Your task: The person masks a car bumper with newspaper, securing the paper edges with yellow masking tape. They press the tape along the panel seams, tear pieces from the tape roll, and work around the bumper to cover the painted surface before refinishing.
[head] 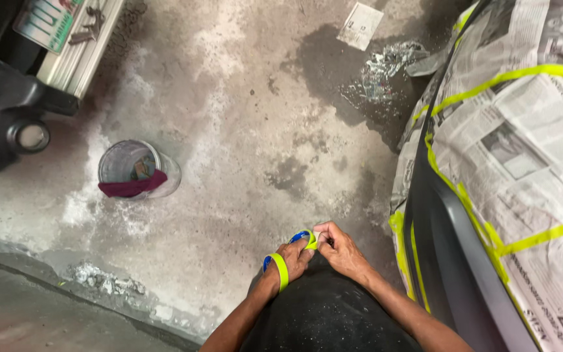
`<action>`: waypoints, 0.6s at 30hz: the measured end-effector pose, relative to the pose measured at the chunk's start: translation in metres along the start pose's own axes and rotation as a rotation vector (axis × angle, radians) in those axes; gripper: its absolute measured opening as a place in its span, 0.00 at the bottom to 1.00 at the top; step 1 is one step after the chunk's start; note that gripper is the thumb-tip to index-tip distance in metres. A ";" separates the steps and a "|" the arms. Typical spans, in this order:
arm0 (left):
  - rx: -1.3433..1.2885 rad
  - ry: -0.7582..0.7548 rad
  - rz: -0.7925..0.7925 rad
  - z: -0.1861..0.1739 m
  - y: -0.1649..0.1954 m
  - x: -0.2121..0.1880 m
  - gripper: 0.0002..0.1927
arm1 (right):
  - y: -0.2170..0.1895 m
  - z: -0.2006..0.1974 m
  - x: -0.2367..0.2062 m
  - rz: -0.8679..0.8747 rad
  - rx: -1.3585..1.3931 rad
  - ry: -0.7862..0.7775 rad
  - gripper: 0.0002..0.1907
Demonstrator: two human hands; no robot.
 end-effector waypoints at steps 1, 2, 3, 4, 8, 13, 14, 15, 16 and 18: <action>0.040 0.040 0.031 -0.006 0.006 0.006 0.12 | -0.003 -0.006 0.007 -0.014 -0.010 0.001 0.16; 0.030 0.096 0.031 -0.012 0.011 0.012 0.12 | -0.005 -0.011 0.013 -0.030 -0.023 0.010 0.16; 0.019 0.152 0.037 -0.019 0.014 0.018 0.12 | -0.008 -0.018 0.022 -0.049 -0.040 0.024 0.16; 0.002 0.209 0.044 -0.027 0.016 0.025 0.13 | -0.012 -0.025 0.030 -0.086 -0.068 0.051 0.16; -0.154 0.262 -0.218 -0.049 -0.003 0.048 0.14 | -0.017 -0.037 0.066 -0.047 -0.177 0.019 0.15; -0.662 0.287 -0.396 -0.062 -0.047 0.089 0.22 | -0.018 -0.021 0.120 0.064 -0.228 -0.150 0.14; -0.689 0.281 -0.357 -0.069 -0.055 0.103 0.19 | -0.019 -0.016 0.133 0.053 -0.231 -0.175 0.14; -0.716 0.273 -0.316 -0.078 -0.062 0.117 0.17 | -0.022 -0.012 0.148 0.042 -0.233 -0.197 0.14; -0.744 0.260 -0.277 -0.088 -0.069 0.129 0.16 | -0.025 -0.009 0.163 0.059 -0.234 -0.211 0.14; -0.695 0.240 -0.221 -0.117 -0.078 0.156 0.11 | -0.036 -0.003 0.199 0.094 -0.232 -0.228 0.14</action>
Point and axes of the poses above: each hand's wrist, its own x-axis towards the middle knuckle, its own z-axis out of the palm, y = z × x, the point moved 4 cm from there along x, towards the middle knuckle, and after that the axes turned 6 degrees about x, right-handed, at the moved point
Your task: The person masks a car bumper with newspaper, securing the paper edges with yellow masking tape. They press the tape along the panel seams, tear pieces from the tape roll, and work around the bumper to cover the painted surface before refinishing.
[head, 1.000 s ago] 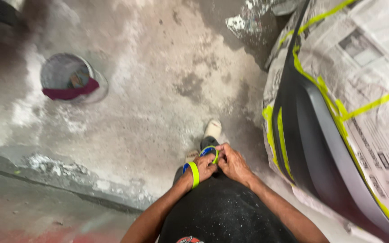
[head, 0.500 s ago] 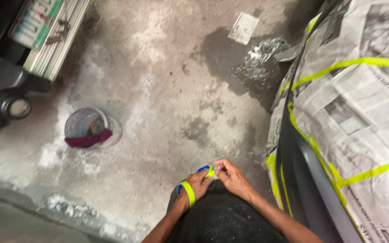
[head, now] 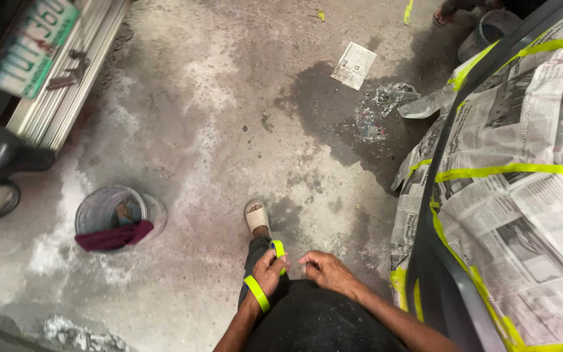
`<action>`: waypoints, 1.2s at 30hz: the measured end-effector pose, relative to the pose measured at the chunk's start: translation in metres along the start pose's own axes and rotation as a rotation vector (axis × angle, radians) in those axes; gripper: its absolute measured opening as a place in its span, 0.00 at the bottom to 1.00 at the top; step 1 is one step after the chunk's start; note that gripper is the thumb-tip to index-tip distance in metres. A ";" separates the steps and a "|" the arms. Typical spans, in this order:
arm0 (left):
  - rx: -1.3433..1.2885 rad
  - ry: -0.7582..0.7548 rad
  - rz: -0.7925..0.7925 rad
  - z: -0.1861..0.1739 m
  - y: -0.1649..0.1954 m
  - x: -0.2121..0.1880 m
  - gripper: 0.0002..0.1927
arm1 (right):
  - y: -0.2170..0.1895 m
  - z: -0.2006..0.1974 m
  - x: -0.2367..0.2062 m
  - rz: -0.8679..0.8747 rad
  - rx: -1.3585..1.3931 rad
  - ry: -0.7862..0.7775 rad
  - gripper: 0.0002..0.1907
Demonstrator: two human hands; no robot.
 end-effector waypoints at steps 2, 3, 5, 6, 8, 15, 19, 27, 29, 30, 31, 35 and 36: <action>0.081 -0.058 0.094 -0.021 0.024 0.036 0.11 | -0.024 -0.009 0.035 0.014 0.013 0.097 0.15; 0.126 -0.091 0.163 -0.028 0.038 0.054 0.11 | -0.037 -0.018 0.050 0.028 0.013 0.142 0.15; 0.192 -0.177 0.180 -0.040 0.063 0.073 0.11 | -0.066 -0.030 0.074 0.041 0.072 0.202 0.20; 0.231 -0.242 0.143 -0.049 0.075 0.081 0.11 | -0.082 -0.031 0.088 0.042 0.113 0.238 0.24; 0.286 -0.341 0.143 -0.060 0.105 0.106 0.11 | -0.113 -0.040 0.117 -0.055 0.077 0.284 0.22; 0.387 -0.475 0.194 -0.067 0.160 0.162 0.09 | -0.144 -0.076 0.169 0.045 0.144 0.386 0.09; 0.476 -0.506 0.217 -0.057 0.170 0.199 0.09 | -0.132 -0.099 0.188 0.136 0.154 0.435 0.09; 0.655 -0.568 0.241 -0.027 0.213 0.305 0.10 | -0.087 -0.180 0.263 0.105 0.152 0.407 0.09; 0.694 -0.538 0.304 -0.013 0.242 0.335 0.10 | -0.085 -0.219 0.288 0.037 0.150 0.420 0.08; 0.741 -0.524 0.343 -0.008 0.257 0.346 0.10 | -0.087 -0.237 0.297 0.008 0.154 0.427 0.07; 0.776 -0.516 0.368 0.000 0.269 0.349 0.10 | -0.086 -0.251 0.300 0.038 0.180 0.423 0.08; 0.820 -0.370 0.283 0.022 0.313 0.388 0.09 | -0.093 -0.310 0.318 -0.011 0.350 0.324 0.10; 0.795 -0.277 0.287 0.025 0.321 0.397 0.08 | -0.097 -0.317 0.318 -0.040 0.437 0.280 0.11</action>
Point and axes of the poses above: each hand's wrist, its own x-axis towards the middle knuckle, its own z-axis out of the palm, y = z × x, the point moved 4 cm from there along x, towards the middle knuckle, and after that the axes turned 6 degrees about x, right-handed, at the moved point
